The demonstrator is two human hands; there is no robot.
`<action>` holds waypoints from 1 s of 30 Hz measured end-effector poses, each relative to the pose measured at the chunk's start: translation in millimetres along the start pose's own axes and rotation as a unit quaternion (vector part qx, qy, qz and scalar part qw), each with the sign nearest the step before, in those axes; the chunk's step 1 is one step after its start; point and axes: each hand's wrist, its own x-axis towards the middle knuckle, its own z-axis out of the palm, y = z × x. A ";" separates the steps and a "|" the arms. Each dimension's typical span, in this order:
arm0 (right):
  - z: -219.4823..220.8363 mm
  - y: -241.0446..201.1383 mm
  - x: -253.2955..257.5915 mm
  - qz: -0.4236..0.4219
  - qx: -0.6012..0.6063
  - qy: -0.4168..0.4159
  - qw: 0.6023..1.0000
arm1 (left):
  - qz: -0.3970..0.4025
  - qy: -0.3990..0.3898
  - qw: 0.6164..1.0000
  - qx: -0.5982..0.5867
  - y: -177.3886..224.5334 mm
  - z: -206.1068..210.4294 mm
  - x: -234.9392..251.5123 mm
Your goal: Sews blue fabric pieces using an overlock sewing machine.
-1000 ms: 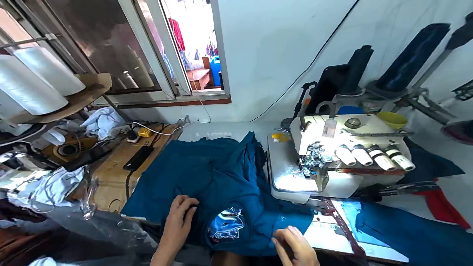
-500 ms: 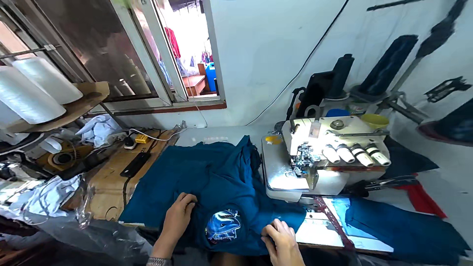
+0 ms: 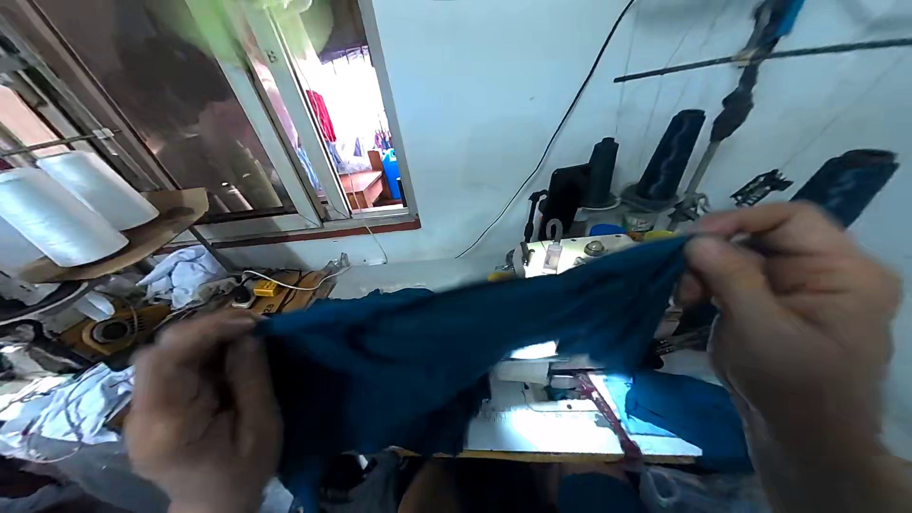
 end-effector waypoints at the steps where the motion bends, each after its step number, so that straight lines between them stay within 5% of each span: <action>1: 3.9 -8.9 5.5 -0.027 -0.004 0.005 1.000 | -0.015 -0.002 1.000 0.025 -7.9 -9.5 7.2; 5: 5.5 -29.2 19.9 -0.106 -0.051 -0.203 0.972 | -0.125 -0.009 0.992 0.025 -17.9 -38.9 39.5; 10: -15.8 -10.6 61.8 -0.034 -0.112 -0.065 0.991 | -0.077 -0.137 0.985 0.076 -20.8 -30.4 39.1; 12: -11.7 -14.8 60.0 0.017 -0.022 -0.158 0.987 | -0.127 -0.129 0.982 0.052 -17.2 -37.8 46.8; 15: 13.4 -17.5 34.5 0.090 0.140 -0.300 0.939 | -0.118 -0.132 0.984 -0.029 -2.8 -43.9 55.7; 21: 93.6 8.5 -57.7 0.192 0.204 -0.484 0.829 | 0.023 -0.245 0.957 -0.154 16.6 0.6 42.0; 23: 118.8 15.1 -92.8 0.201 0.210 -0.493 0.820 | 0.019 -0.258 0.944 -0.205 13.4 4.3 45.5; 30: 170.4 33.6 -159.3 0.243 0.185 -0.368 0.878 | -0.008 -0.234 0.932 -0.276 -0.9 -10.2 52.1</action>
